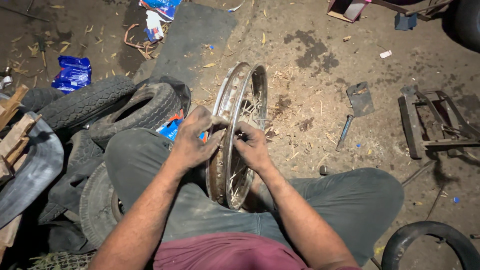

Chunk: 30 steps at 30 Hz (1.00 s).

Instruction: The person sits on the ground holding a motorcycle wheel rim on their lap and works on the spokes, using a small hand tool to turn the spoke nipples around the rim while rotating the wheel to reach different sections.

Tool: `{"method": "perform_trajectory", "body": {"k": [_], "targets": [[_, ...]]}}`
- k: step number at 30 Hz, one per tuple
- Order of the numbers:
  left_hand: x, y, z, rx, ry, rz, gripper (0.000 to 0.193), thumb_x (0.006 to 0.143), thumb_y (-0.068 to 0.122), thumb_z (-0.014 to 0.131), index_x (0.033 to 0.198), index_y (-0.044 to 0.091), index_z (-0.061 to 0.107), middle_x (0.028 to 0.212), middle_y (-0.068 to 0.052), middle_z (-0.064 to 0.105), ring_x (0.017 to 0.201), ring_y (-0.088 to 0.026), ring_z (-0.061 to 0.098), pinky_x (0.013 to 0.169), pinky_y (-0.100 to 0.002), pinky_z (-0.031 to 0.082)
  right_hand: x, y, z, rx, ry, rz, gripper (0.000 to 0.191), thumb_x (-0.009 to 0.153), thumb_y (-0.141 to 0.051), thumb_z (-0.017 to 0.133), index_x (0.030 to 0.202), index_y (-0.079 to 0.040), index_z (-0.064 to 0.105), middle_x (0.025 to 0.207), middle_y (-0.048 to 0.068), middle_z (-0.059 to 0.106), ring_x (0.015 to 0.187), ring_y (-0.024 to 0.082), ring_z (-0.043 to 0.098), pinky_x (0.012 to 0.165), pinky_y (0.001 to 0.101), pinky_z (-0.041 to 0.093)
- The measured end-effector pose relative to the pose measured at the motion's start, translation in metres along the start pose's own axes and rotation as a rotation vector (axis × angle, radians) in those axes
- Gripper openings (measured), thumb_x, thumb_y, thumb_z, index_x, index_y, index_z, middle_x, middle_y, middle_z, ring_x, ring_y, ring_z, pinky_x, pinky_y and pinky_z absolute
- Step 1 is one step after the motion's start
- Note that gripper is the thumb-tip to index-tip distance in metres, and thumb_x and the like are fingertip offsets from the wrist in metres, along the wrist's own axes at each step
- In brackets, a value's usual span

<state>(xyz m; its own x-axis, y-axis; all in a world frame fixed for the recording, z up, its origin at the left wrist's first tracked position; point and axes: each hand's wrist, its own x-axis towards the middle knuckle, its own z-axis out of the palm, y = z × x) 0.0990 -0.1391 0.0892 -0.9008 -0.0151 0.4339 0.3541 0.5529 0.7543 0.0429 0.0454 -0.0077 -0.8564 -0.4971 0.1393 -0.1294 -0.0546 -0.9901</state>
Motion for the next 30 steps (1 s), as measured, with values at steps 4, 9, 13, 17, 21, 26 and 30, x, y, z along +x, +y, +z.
{"method": "perform_trajectory", "body": {"k": [4, 9, 13, 17, 21, 26, 30], "targets": [[0.001, -0.001, 0.001, 0.002, 0.002, -0.02, 0.021, 0.083, 0.005, 0.082, 0.103, 0.004, 0.073, 0.09, -0.01, 0.06, 0.081, -0.024, 0.061, 0.073, -0.035, 0.05, -0.001, 0.002, -0.002, -0.029, -0.014, -0.021, 0.022, 0.092, -0.003, 0.067, 0.114, -0.001, 0.071, 0.102, 0.0, 0.075, 0.095, 0.008, 0.067, 0.086, 0.0259, 0.055], [0.005, 0.001, 0.0, 0.031, -0.004, -0.018, 0.025, 0.081, 0.006, 0.082, 0.104, 0.003, 0.073, 0.089, -0.011, 0.06, 0.081, -0.026, 0.061, 0.073, -0.035, 0.049, 0.001, 0.005, -0.001, -0.002, 0.05, 0.0, 0.017, 0.09, -0.002, 0.069, 0.107, -0.001, 0.07, 0.093, 0.001, 0.068, 0.089, 0.008, 0.062, 0.079, 0.0262, 0.053], [0.005, 0.002, -0.002, 0.002, 0.009, 0.033, 0.026, 0.082, 0.004, 0.079, 0.107, 0.004, 0.074, 0.093, -0.011, 0.062, 0.084, -0.026, 0.062, 0.076, -0.035, 0.051, 0.002, 0.008, -0.001, 0.014, 0.008, -0.011, 0.017, 0.093, -0.003, 0.067, 0.109, -0.001, 0.071, 0.094, 0.0, 0.072, 0.09, 0.007, 0.064, 0.081, 0.0254, 0.054], [0.004, 0.001, -0.001, 0.011, 0.024, 0.005, 0.021, 0.085, 0.005, 0.08, 0.103, 0.005, 0.071, 0.095, -0.01, 0.063, 0.087, -0.025, 0.064, 0.078, -0.035, 0.052, 0.001, 0.01, -0.002, -0.009, 0.068, 0.068, 0.013, 0.091, -0.002, 0.07, 0.104, 0.0, 0.072, 0.089, 0.002, 0.069, 0.084, 0.008, 0.06, 0.074, 0.0265, 0.052], [0.003, 0.001, 0.001, 0.006, 0.006, -0.027, 0.025, 0.082, 0.006, 0.081, 0.106, 0.004, 0.073, 0.09, -0.01, 0.061, 0.08, -0.025, 0.062, 0.073, -0.035, 0.051, 0.002, 0.007, -0.003, 0.02, -0.03, -0.011, 0.018, 0.095, -0.005, 0.068, 0.112, -0.001, 0.073, 0.097, 0.001, 0.074, 0.093, 0.008, 0.065, 0.085, 0.0256, 0.055], [0.004, 0.003, 0.002, 0.039, 0.043, 0.004, 0.022, 0.083, 0.007, 0.082, 0.103, 0.004, 0.072, 0.091, -0.01, 0.061, 0.084, -0.023, 0.062, 0.075, -0.035, 0.051, 0.005, -0.001, -0.002, -0.04, 0.038, -0.156, 0.028, 0.089, -0.003, 0.068, 0.116, 0.0, 0.069, 0.108, 0.004, 0.073, 0.103, 0.01, 0.065, 0.093, 0.0271, 0.052], [0.004, 0.003, 0.001, -0.017, 0.004, -0.046, 0.025, 0.083, 0.006, 0.081, 0.107, 0.003, 0.075, 0.087, -0.009, 0.059, 0.078, -0.022, 0.06, 0.071, -0.033, 0.05, 0.004, -0.004, -0.002, -0.014, -0.017, 0.005, 0.023, 0.093, -0.006, 0.069, 0.115, -0.001, 0.073, 0.1, 0.003, 0.075, 0.095, 0.009, 0.066, 0.086, 0.0263, 0.055]]}}
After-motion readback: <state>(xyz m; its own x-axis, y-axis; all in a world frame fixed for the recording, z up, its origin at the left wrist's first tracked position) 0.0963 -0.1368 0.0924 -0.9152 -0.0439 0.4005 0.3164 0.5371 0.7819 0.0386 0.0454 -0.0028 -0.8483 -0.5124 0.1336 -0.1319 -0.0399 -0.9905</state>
